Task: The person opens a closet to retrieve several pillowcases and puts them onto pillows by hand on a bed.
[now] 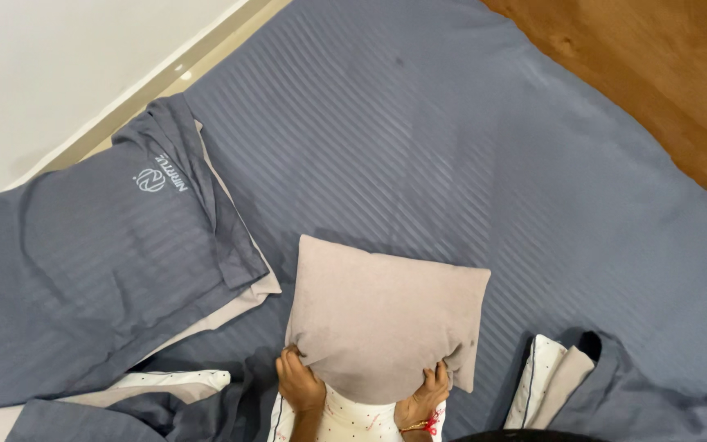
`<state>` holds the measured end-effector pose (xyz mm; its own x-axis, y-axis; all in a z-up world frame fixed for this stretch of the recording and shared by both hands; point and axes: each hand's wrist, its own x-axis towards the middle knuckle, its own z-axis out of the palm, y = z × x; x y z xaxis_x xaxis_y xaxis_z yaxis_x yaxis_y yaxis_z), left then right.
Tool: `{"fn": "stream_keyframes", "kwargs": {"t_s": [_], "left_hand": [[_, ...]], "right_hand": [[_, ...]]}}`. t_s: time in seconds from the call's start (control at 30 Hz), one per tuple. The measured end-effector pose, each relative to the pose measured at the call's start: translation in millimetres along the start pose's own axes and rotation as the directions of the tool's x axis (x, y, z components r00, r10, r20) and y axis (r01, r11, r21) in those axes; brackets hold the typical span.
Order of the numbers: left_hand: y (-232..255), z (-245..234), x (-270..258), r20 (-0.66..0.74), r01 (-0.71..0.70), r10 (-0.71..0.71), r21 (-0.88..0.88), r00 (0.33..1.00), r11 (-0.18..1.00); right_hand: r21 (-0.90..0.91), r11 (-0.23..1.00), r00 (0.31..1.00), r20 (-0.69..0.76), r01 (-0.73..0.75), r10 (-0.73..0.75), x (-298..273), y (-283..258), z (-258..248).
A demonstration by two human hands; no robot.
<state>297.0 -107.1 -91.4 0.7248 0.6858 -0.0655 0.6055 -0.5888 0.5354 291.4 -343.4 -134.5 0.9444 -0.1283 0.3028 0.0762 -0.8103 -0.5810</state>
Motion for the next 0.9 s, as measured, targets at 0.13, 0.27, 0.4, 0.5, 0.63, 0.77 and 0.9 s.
{"fn": "stream_keyframes", "kwargs": {"t_s": [0.13, 0.27, 0.4, 0.5, 0.63, 0.77, 0.9], "left_hand": [[-1, -3, -1, -0.055, -0.062, 0.06, -0.04, 0.997, 0.997], [-1, 3, -2, -0.085, -0.077, 0.07, -0.074, 0.994, 0.994], [-6, 7, -2, -0.181, -0.107, 0.075, -0.174, 0.981, 0.979], [-10, 5, 8, -0.098, -0.016, -0.015, -0.317, 0.995, 0.948], [-37, -5, -6, 0.061, 0.036, -0.013, -0.394, 0.998, 0.918], [-53, -48, -16, 0.192, 0.106, 0.057, -0.739, 0.98, 0.665], [-109, -112, -33, 0.659, 0.629, 0.151, -0.75, 0.737, 0.207]], "right_hand": [[0.022, 1.0, 1.0, -0.03, 0.002, -0.001, -4, 5, 3], [0.09, 0.996, 0.994, -0.113, 0.014, -0.003, 2, -1, 5], [0.069, 0.997, 0.989, -0.146, 0.016, -0.006, 10, -13, 0], [0.066, 0.996, 0.982, -0.182, 0.058, -0.045, 19, -23, -3], [-0.093, 0.996, 0.996, -0.09, -0.008, 0.0, 19, -34, -27], [-0.052, 0.984, 0.977, 0.119, -0.17, 0.176, 16, -58, -90], [0.043, 0.985, 0.973, 0.173, -0.165, 0.155, -26, -50, -143]]}}
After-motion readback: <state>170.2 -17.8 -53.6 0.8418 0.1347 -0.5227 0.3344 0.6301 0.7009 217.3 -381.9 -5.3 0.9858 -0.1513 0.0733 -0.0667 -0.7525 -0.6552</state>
